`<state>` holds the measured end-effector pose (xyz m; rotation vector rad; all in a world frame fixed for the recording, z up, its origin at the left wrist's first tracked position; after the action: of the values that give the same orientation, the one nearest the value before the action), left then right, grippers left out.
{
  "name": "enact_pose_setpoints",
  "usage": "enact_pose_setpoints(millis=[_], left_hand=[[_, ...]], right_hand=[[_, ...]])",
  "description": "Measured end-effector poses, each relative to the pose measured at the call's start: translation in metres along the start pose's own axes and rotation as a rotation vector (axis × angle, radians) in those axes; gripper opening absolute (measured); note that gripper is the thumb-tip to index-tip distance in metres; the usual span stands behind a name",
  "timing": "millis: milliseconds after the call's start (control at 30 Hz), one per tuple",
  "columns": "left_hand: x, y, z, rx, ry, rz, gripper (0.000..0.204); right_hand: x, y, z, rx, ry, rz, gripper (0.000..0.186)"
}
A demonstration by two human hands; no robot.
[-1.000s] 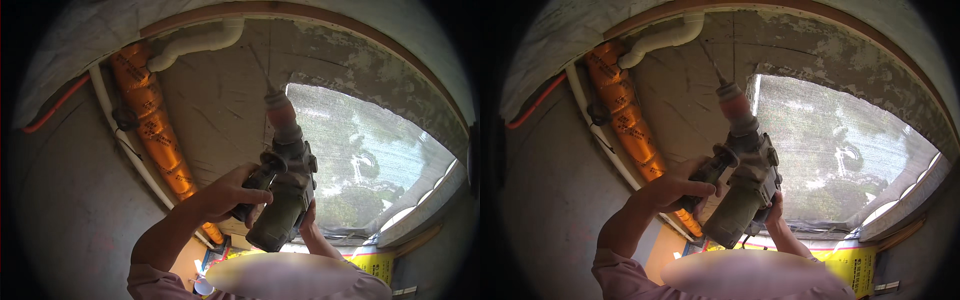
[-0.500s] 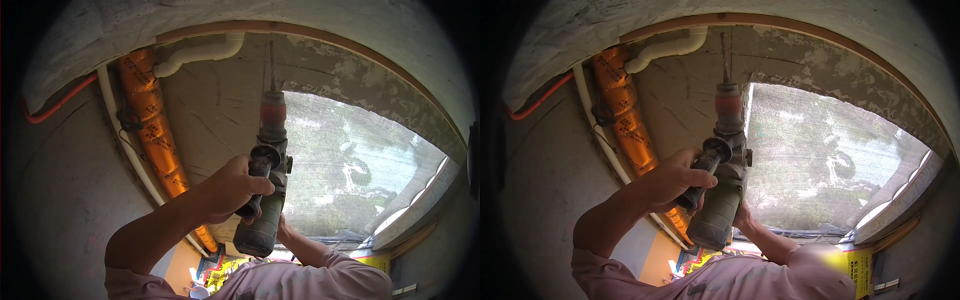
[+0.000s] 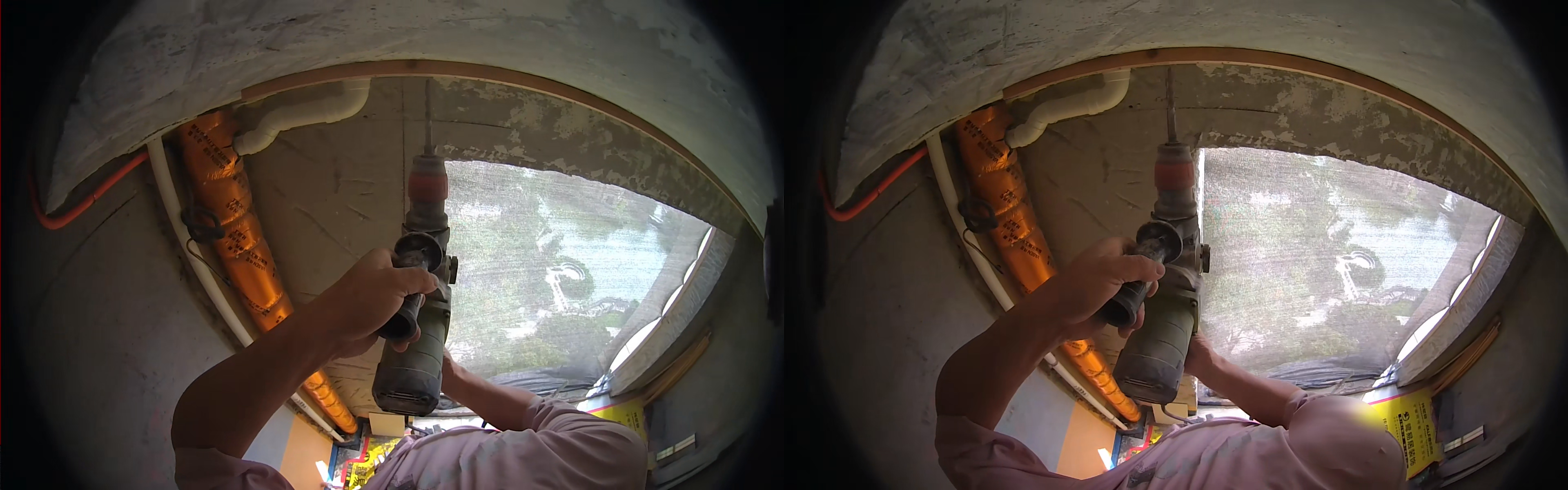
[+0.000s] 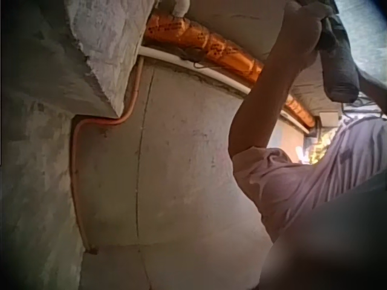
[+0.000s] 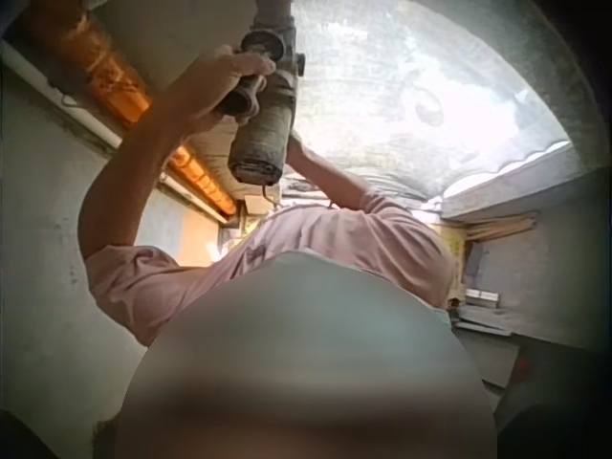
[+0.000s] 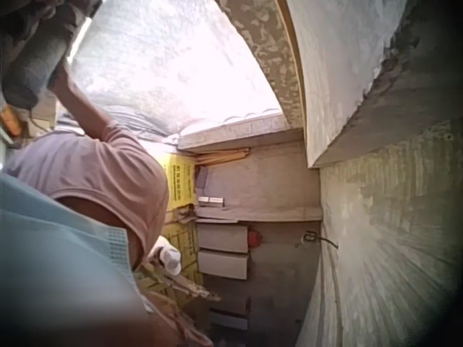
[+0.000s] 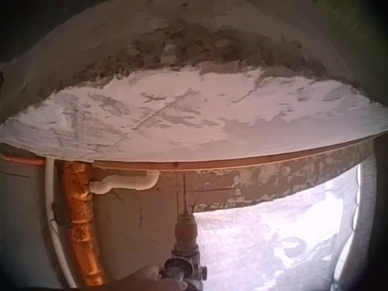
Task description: Using a hammer drill to create holes in a concrete lintel above a window.
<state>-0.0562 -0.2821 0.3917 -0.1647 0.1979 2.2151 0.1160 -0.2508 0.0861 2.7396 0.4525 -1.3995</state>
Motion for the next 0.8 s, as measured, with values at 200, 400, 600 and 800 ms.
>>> enact_pose_setpoints(millis=[200, 400, 600, 800], left_hand=[[-0.004, -0.003, 0.001, 0.003, -0.001, -0.034, 0.039], [-0.002, 0.004, 0.001, -0.015, -0.019, -0.026, 0.038], [-0.002, -0.002, 0.008, -0.009, -0.017, -0.056, 0.038], [-0.008, -0.001, 0.009, -0.001, -0.070, -0.056, 0.033]], right_hand=[[-0.044, 0.015, -0.011, 0.088, 0.255, 0.363, 0.054], [-0.056, 0.022, -0.014, 0.041, 0.217, 0.275, 0.056], [-0.040, 0.014, -0.010, 0.121, 0.188, 0.219, 0.053], [-0.021, -0.007, -0.006, 0.027, -0.086, 0.196, 0.043]])
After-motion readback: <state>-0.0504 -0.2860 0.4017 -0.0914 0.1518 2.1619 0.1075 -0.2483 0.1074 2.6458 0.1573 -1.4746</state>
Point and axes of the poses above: each hand's wrist, its own y-axis away from the middle knuckle, its own x-axis out of the back of the hand, z = x × y, the point moved 1 cm from there along -y, towards the middle knuckle, and after that the axes turned 11 degrees about y, right-handed, at the moved point
